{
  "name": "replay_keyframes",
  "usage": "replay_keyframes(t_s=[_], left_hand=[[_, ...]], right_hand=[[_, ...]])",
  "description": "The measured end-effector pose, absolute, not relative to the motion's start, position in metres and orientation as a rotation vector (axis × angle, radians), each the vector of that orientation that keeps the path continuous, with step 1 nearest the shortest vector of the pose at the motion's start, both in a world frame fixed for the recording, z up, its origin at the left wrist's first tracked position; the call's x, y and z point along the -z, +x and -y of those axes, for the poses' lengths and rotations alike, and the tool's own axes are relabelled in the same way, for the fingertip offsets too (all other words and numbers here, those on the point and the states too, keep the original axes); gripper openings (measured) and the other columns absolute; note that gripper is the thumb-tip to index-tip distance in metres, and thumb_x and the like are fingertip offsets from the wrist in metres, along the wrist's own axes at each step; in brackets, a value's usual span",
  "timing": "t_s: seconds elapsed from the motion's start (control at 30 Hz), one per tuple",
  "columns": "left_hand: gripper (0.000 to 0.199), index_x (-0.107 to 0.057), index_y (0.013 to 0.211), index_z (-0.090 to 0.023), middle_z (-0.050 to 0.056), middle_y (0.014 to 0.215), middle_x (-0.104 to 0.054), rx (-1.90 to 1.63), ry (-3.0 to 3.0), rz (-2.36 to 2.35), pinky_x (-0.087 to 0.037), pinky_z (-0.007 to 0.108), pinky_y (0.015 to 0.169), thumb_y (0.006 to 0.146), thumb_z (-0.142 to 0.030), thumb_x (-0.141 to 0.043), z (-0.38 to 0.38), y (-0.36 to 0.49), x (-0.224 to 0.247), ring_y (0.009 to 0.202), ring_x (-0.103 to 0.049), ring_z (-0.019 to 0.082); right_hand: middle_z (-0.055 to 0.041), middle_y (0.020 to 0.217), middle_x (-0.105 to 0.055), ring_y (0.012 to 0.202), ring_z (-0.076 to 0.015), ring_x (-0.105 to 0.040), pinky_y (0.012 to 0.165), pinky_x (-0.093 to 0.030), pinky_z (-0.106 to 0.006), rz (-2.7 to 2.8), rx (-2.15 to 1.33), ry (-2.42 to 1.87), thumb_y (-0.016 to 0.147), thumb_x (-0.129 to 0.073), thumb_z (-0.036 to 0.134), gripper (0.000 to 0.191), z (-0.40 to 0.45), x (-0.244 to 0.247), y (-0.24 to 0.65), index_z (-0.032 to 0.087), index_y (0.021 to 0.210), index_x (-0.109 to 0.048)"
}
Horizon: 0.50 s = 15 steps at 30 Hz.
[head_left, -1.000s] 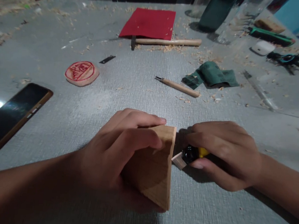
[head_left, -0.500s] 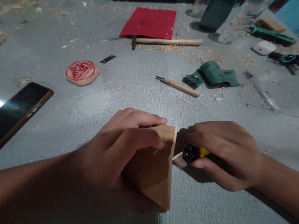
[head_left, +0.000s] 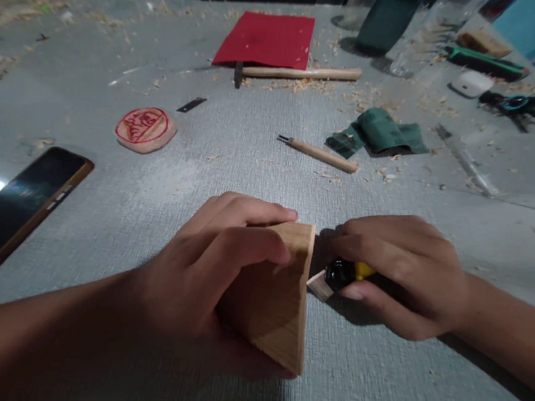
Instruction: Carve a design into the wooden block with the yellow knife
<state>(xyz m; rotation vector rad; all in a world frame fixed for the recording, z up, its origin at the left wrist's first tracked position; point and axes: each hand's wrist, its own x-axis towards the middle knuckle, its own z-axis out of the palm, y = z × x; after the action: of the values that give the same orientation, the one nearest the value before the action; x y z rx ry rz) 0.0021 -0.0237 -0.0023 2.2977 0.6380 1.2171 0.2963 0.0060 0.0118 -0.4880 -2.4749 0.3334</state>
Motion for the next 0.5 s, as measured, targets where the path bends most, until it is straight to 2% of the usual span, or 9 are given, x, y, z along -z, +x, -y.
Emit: replay_keyframes(t_s=[0.2, 0.5], left_hand=[[0.073, -0.053, 0.14, -0.025, 0.019, 0.15, -0.067, -1.178, 2.319, -0.623, -0.061, 0.059, 0.101, 0.093, -0.072, -0.082, 0.0215, 0.0016, 0.0018, 0.128, -0.071, 0.036], [0.075, -0.052, 0.142, -0.023, 0.019, 0.152, -0.064, -1.148, 2.325, -0.611, -0.059, 0.057, 0.106, 0.094, -0.071, -0.081, 0.0231, 0.0003, 0.0001, 0.132, -0.068, 0.035]], right_hand=[[-0.0043, 0.086, -0.072, 0.071, -0.0177, -0.066, 0.064, -0.052, -0.031, 2.476, -0.307, -0.481, 0.119, -0.049, 0.039, 0.028, -0.0062, -0.0116, 0.2973, 0.015, 0.12, -0.063], [-0.0042, 0.086, -0.071, 0.072, -0.017, -0.064, 0.065, -0.049, -0.031, 2.482, -0.344, -0.494, 0.119, -0.047, 0.041, 0.032, -0.0053, -0.0117, 0.2968, 0.014, 0.121, -0.064]])
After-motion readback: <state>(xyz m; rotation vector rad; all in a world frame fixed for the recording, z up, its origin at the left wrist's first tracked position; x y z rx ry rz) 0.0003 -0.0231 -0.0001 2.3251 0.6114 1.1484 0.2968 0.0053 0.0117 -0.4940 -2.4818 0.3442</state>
